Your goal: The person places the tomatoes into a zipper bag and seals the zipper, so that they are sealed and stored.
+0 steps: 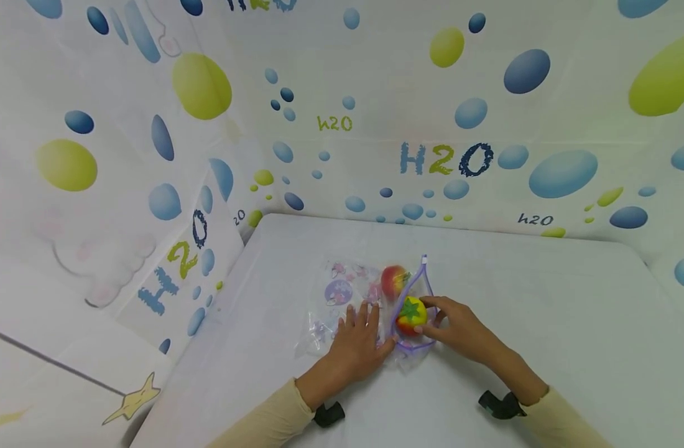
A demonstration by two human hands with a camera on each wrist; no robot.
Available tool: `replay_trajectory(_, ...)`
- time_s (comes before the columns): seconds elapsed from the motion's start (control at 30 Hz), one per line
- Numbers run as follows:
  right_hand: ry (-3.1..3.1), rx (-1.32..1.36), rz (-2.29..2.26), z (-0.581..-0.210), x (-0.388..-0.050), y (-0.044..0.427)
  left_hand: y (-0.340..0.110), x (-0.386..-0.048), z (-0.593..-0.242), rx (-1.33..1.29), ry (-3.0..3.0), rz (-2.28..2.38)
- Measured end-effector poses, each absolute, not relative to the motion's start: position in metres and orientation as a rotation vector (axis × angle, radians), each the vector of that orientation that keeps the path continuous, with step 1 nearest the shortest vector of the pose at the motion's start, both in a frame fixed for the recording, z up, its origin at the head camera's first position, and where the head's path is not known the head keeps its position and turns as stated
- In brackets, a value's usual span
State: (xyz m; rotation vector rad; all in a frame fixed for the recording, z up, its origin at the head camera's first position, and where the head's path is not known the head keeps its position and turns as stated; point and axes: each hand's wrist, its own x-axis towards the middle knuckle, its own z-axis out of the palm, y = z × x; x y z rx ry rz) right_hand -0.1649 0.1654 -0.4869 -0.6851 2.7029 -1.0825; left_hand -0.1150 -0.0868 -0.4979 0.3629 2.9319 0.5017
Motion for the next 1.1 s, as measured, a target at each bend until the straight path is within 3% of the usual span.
replay_trajectory(1.1, 2.781, -0.677, -1.102, -0.49, -0.156, 0.173, -0.086, -0.119, -0.49, 0.332, 2.864, 0.483)
